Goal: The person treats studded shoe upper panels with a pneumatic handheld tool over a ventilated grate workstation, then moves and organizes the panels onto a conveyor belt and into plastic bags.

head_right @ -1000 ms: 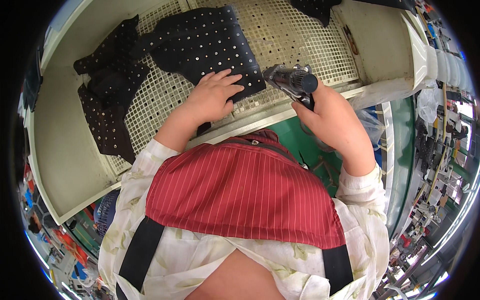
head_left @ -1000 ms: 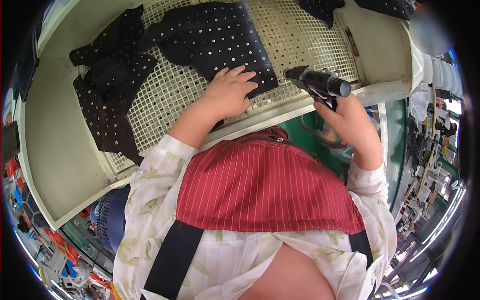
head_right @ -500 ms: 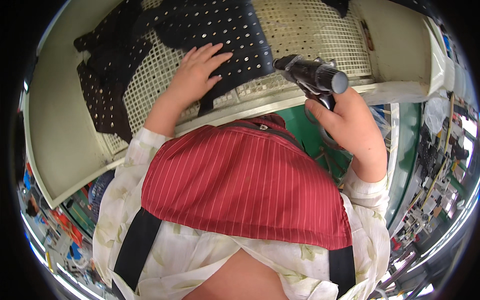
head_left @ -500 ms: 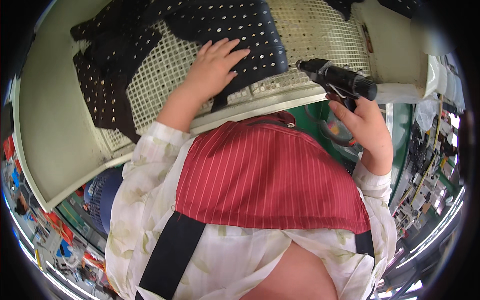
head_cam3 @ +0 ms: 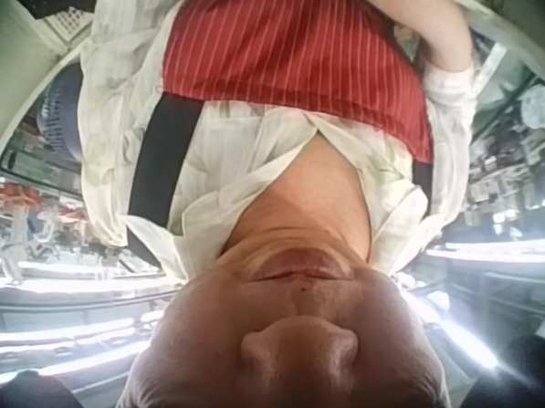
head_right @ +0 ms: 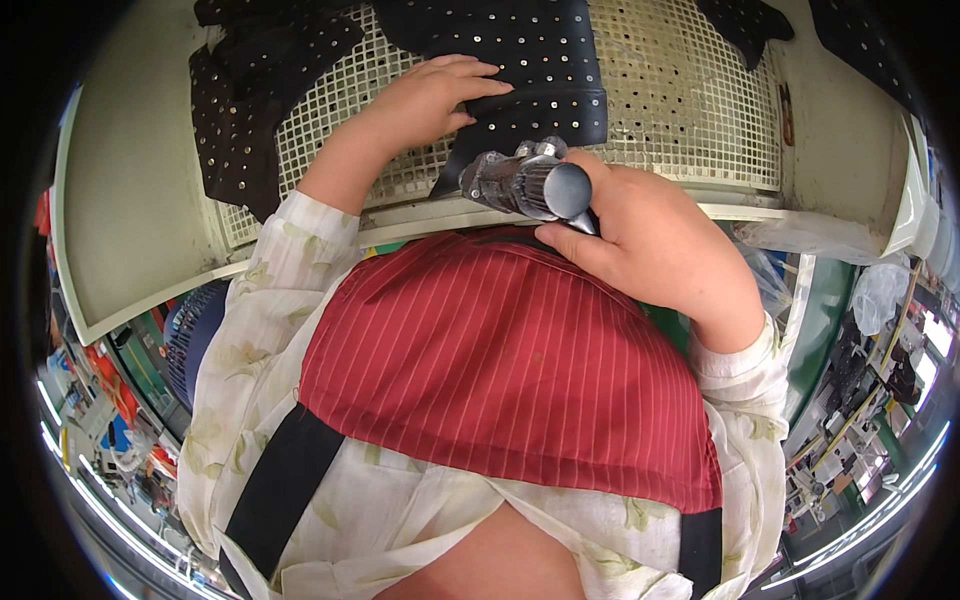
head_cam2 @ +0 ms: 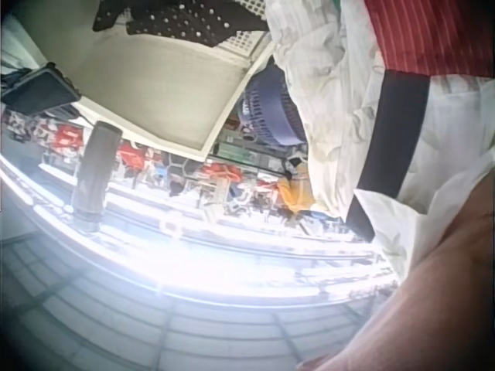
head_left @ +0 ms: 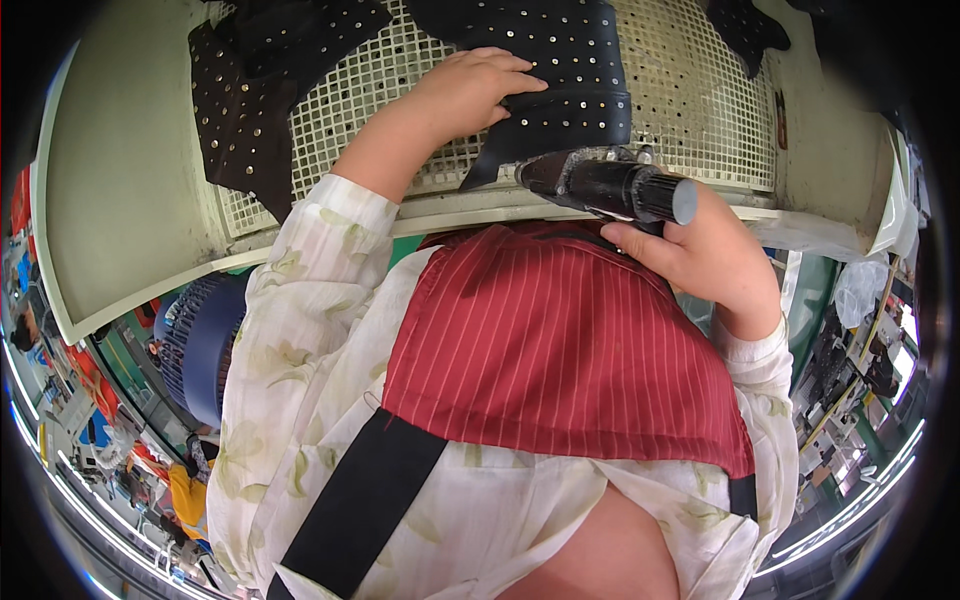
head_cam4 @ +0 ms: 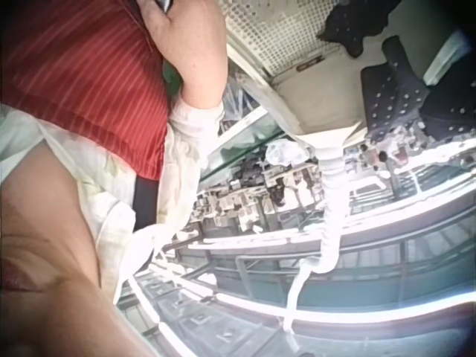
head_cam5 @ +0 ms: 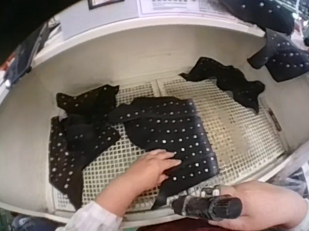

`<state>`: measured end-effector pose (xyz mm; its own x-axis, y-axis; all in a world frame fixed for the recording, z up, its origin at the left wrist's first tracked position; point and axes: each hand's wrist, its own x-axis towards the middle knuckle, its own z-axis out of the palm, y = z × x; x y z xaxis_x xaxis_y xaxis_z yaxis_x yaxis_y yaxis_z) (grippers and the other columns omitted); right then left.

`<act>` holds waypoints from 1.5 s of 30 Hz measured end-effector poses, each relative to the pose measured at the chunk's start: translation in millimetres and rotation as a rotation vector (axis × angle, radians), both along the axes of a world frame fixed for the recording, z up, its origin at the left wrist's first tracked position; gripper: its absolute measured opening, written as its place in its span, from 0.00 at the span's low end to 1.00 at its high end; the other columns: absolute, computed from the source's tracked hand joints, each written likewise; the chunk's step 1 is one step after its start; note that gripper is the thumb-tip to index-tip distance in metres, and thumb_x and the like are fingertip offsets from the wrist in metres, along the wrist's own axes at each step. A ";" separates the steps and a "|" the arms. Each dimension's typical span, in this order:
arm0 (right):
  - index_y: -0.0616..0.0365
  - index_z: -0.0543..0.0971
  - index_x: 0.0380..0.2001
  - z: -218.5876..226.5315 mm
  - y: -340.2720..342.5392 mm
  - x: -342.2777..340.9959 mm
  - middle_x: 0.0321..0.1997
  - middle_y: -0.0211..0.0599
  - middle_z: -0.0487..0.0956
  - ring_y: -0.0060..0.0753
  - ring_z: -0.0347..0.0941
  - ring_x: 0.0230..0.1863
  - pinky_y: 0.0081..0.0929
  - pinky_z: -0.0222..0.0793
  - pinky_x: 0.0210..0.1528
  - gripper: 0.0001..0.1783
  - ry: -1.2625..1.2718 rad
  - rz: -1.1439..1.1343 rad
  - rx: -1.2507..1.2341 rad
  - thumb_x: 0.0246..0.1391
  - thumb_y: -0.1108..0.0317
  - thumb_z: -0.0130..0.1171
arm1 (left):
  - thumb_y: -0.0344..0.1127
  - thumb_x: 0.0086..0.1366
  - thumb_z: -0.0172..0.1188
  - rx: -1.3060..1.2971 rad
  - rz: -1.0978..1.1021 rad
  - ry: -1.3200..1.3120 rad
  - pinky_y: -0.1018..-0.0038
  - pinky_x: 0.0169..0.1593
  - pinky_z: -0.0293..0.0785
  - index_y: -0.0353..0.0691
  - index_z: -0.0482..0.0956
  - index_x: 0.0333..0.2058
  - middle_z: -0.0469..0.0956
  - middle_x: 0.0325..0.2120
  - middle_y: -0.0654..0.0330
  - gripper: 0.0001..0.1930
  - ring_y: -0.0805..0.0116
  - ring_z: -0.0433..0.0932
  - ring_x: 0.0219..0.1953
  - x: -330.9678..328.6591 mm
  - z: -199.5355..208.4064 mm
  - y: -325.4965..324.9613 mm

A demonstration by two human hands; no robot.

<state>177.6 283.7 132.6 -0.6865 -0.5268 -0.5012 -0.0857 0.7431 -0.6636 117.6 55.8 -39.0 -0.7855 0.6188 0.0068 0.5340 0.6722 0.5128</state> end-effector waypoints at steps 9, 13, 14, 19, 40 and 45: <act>0.63 0.74 0.37 -11.3 50.7 -1.0 0.21 0.38 0.72 0.27 0.66 0.24 0.28 0.63 0.27 0.13 0.133 -0.204 -0.049 0.49 0.67 0.58 | 0.28 0.49 0.61 -0.007 0.008 -0.035 0.66 0.59 0.59 0.57 0.73 0.49 0.67 0.54 0.66 0.26 0.63 0.62 0.58 0.1 2.4 1.6; 0.65 0.74 0.35 -16.5 81.1 -4.0 0.21 0.34 0.71 0.23 0.62 0.23 0.23 0.61 0.25 0.13 0.200 -0.264 -0.052 0.49 0.68 0.59 | 0.27 0.49 0.62 -0.019 0.004 -0.016 0.67 0.58 0.63 0.54 0.74 0.49 0.68 0.53 0.64 0.25 0.62 0.64 0.56 -2.0 9.2 3.9; 0.66 0.74 0.33 -14.8 87.4 -4.4 0.20 0.32 0.71 0.21 0.60 0.23 0.23 0.60 0.25 0.12 0.156 -0.312 -0.020 0.48 0.68 0.60 | 0.27 0.49 0.62 -0.025 0.006 -0.016 0.67 0.58 0.63 0.53 0.74 0.49 0.68 0.53 0.64 0.25 0.62 0.64 0.56 -3.3 10.1 4.9; 0.67 0.74 0.32 -4.4 92.6 -5.7 0.20 0.31 0.70 0.19 0.60 0.24 0.24 0.60 0.26 0.12 0.110 -0.398 0.036 0.49 0.68 0.60 | 0.28 0.49 0.62 -0.017 0.017 -0.048 0.66 0.59 0.59 0.56 0.74 0.49 0.68 0.53 0.65 0.26 0.63 0.62 0.57 -2.5 7.2 -1.4; 0.62 0.73 0.38 -11.2 72.2 -16.2 0.27 0.43 0.74 0.37 0.69 0.27 0.31 0.65 0.32 0.15 0.166 -0.154 -0.001 0.46 0.69 0.59 | 0.28 0.49 0.63 -0.027 -0.030 -0.091 0.67 0.57 0.63 0.52 0.73 0.49 0.67 0.53 0.60 0.26 0.59 0.64 0.56 -13.1 21.6 0.7; 0.64 0.73 0.38 -0.4 90.1 -17.6 0.27 0.34 0.74 0.22 0.65 0.28 0.24 0.65 0.32 0.14 0.110 -0.281 0.020 0.48 0.70 0.58 | 0.35 0.47 0.65 0.090 -0.068 -0.274 0.68 0.58 0.62 0.45 0.73 0.49 0.67 0.53 0.56 0.26 0.56 0.64 0.55 -18.6 41.1 -1.2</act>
<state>160.1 373.8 132.2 -0.8547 -0.2991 -0.4243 0.0551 0.7604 -0.6471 99.0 54.5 2.2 -0.7226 0.6764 -0.1425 0.4097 0.5851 0.6999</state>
